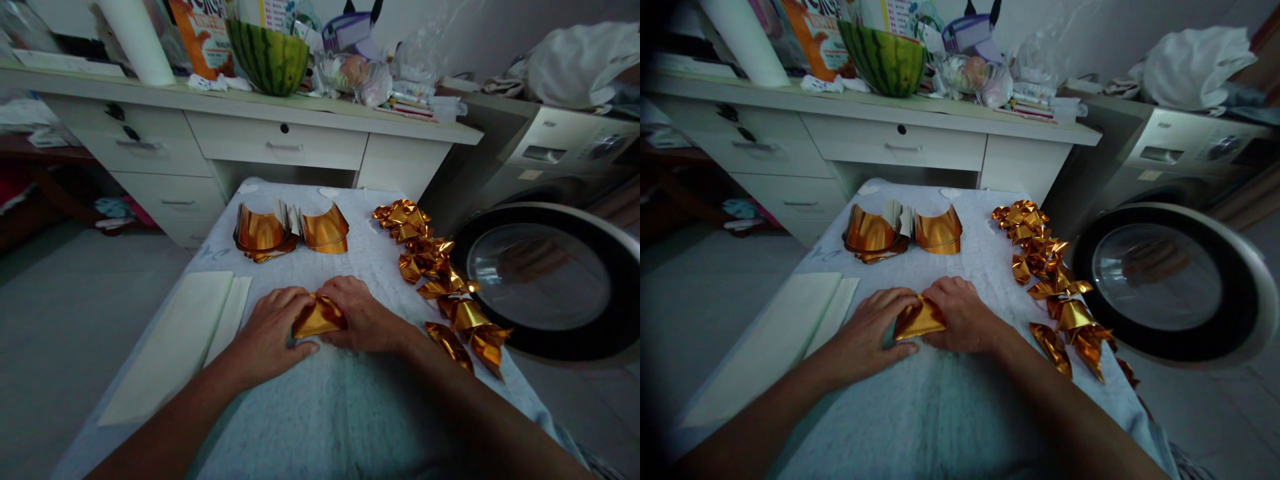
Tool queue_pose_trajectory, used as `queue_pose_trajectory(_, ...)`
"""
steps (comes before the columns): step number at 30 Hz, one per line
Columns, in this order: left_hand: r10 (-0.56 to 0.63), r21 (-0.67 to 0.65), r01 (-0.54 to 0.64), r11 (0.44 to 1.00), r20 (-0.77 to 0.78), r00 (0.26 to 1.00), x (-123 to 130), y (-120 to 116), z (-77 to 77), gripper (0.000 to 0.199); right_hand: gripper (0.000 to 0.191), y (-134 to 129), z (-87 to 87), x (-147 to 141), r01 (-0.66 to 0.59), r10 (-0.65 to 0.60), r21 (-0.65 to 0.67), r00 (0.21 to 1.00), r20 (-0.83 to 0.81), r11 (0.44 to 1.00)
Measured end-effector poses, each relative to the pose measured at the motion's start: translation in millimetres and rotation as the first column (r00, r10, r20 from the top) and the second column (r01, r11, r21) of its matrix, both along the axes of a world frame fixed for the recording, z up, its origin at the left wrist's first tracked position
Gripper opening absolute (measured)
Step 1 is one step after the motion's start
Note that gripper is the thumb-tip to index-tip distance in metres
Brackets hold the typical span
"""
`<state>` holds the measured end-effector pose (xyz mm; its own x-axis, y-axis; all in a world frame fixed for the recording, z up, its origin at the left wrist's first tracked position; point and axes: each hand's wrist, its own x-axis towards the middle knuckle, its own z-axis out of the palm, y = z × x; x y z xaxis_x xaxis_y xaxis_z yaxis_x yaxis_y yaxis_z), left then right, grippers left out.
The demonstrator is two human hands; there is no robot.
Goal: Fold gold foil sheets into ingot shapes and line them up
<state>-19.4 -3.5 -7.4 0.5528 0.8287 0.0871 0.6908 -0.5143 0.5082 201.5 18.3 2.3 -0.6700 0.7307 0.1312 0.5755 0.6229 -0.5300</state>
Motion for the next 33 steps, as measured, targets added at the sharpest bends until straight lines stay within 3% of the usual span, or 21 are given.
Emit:
queue_pose_trajectory(5, 0.024, 0.022, -0.024, 0.999, 0.018, 1.0, 2, 1, -1.4, 0.048, 0.052, -3, -5.2, -2, 0.022, -0.022, 0.063, 1.0, 0.002, 0.998)
queue_pose_trajectory(10, 0.009, 0.074, -0.016, 0.997, 0.1, 0.995, 2, 4, -1.4, 0.024, 0.021, 0, -7.0, -4, 0.044, -0.026, 0.152, 0.993, -0.119, 0.987)
queue_pose_trajectory(13, 0.009, 0.145, -0.037, 0.989, 0.188, 0.982, 2, 5, -2.2, 0.021, 0.01, 4, -9.4, -3, 0.071, -0.02, 0.225, 0.976, -0.218, 0.972)
queue_pose_trajectory(19, 0.03, 0.277, -0.138, 0.951, 0.361, 0.932, 1, 4, 2.4, 0.012, 0.012, 7, -11.4, -2, 0.073, -0.004, 0.265, 0.968, -0.252, 0.962)
queue_pose_trajectory(26, 0.002, 0.371, -0.15, 0.916, 0.371, 0.929, 4, 2, 4.2, 0.01, 0.017, 3, -3.5, -11, 0.061, 0.027, 0.266, 0.949, -0.315, 0.962)
queue_pose_trajectory(30, 0.028, 0.318, -0.161, 0.934, 0.385, 0.922, 6, 0, 7.3, 0.011, 0.017, 2, -1.8, -12, 0.063, 0.034, 0.287, 0.946, -0.323, 0.956)
queue_pose_trajectory(33, 0.113, 0.16, -0.207, 0.965, 0.46, 0.881, 4, 0, 11.7, 0.014, 0.019, 5, -1.3, -6, 0.077, 0.018, 0.244, 0.931, -0.365, 0.967)
